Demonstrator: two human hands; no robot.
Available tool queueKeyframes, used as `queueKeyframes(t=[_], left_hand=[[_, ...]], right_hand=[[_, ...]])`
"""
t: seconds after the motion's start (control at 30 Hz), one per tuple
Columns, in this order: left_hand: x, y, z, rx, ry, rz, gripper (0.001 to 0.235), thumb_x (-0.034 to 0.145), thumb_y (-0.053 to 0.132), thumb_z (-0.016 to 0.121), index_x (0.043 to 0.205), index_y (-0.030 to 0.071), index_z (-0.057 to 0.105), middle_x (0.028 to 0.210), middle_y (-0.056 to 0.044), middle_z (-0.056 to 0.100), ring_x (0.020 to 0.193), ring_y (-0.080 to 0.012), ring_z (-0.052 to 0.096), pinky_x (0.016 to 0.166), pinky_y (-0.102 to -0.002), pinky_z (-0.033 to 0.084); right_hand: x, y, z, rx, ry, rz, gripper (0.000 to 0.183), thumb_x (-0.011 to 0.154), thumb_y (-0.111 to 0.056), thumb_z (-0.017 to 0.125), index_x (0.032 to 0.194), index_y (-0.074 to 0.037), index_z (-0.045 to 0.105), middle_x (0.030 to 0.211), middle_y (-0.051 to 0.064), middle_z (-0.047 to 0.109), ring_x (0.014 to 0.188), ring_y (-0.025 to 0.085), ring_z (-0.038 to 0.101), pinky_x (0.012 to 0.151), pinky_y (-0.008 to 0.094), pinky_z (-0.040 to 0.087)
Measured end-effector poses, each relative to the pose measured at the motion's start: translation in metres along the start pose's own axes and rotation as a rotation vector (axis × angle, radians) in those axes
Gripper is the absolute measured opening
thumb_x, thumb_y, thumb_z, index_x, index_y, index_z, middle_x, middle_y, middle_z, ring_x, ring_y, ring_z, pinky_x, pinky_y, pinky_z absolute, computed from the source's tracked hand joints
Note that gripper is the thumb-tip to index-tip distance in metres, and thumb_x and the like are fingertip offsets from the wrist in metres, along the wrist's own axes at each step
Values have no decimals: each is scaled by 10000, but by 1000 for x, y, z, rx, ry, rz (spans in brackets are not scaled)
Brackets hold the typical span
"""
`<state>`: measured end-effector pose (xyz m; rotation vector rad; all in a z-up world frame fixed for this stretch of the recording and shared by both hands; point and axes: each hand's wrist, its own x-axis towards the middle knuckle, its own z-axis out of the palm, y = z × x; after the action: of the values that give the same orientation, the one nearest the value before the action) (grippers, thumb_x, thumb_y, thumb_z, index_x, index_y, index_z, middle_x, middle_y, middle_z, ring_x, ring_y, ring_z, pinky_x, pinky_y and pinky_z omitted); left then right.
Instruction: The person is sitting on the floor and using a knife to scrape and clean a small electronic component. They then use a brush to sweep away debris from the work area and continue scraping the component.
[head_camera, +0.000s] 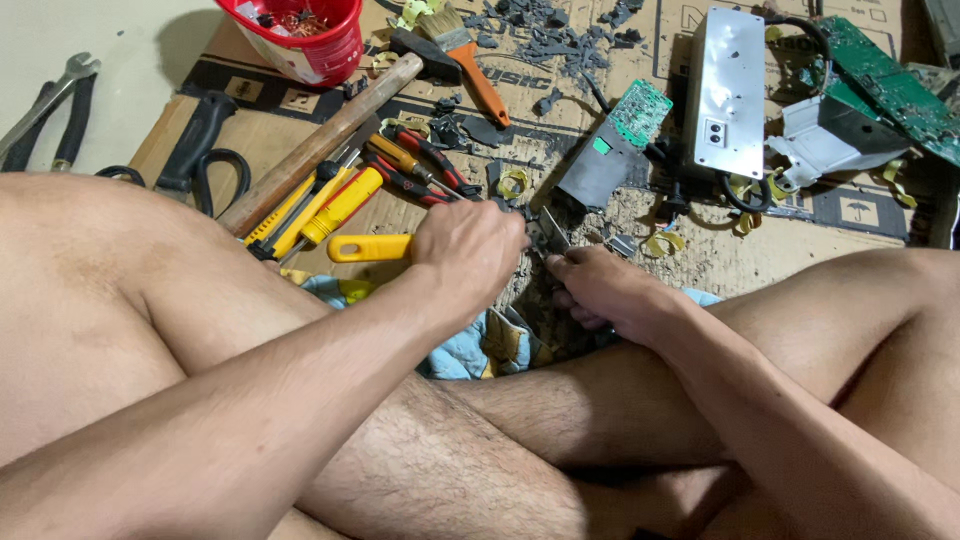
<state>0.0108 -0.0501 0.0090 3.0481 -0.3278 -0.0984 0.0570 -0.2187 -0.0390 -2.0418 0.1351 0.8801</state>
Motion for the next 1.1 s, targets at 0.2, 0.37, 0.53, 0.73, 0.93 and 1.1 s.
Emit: queueKeyframes(t=[0.2,0.37,0.53,0.73,0.93,1.1], left_hand=[[13,-1,18,58,47,-5,262,917,93,515,954,92,774,798,-157,741,822,-337,751,658,-502,621],[1,-6,15,15,41,31,255,930,107,499,948,87,752,795,-146,742,821,-352,755,665,-523,614],[-6,1,5,35,83,43,301,970,115,453,1017,68,746,796,-159,748,815,-354,759,679,-528,616],[-4,3,18,30,-9,17,287,1001,127,459,1047,102,741,761,-199,718,778,-351,742,651,-510,636],[-9,0,5,36,-49,-19,243,936,88,514,970,107,754,807,-166,739,837,-351,749,630,-524,617],[-8,4,4,-12,3,-25,275,916,82,478,909,110,752,807,-160,752,840,-366,758,666,-534,610]], right_hand=[[9,7,1,0,-3,8,473,1048,-283,463,1335,85,538,648,94,484,430,126,436,350,248,328],[-4,-1,3,3,4,17,437,1045,-275,459,1302,61,571,641,93,482,429,133,434,349,242,319],[-4,-3,-1,20,-11,16,414,1053,-261,434,1273,58,579,645,63,446,417,108,395,332,222,307],[3,1,0,-3,32,16,468,1027,-286,500,1344,54,562,647,135,537,419,157,467,337,274,367],[10,7,0,35,34,5,466,1036,-278,484,1347,60,557,641,122,504,405,143,433,323,263,341],[-1,0,1,35,36,30,470,1037,-282,489,1375,41,536,670,125,503,427,137,432,340,247,328]])
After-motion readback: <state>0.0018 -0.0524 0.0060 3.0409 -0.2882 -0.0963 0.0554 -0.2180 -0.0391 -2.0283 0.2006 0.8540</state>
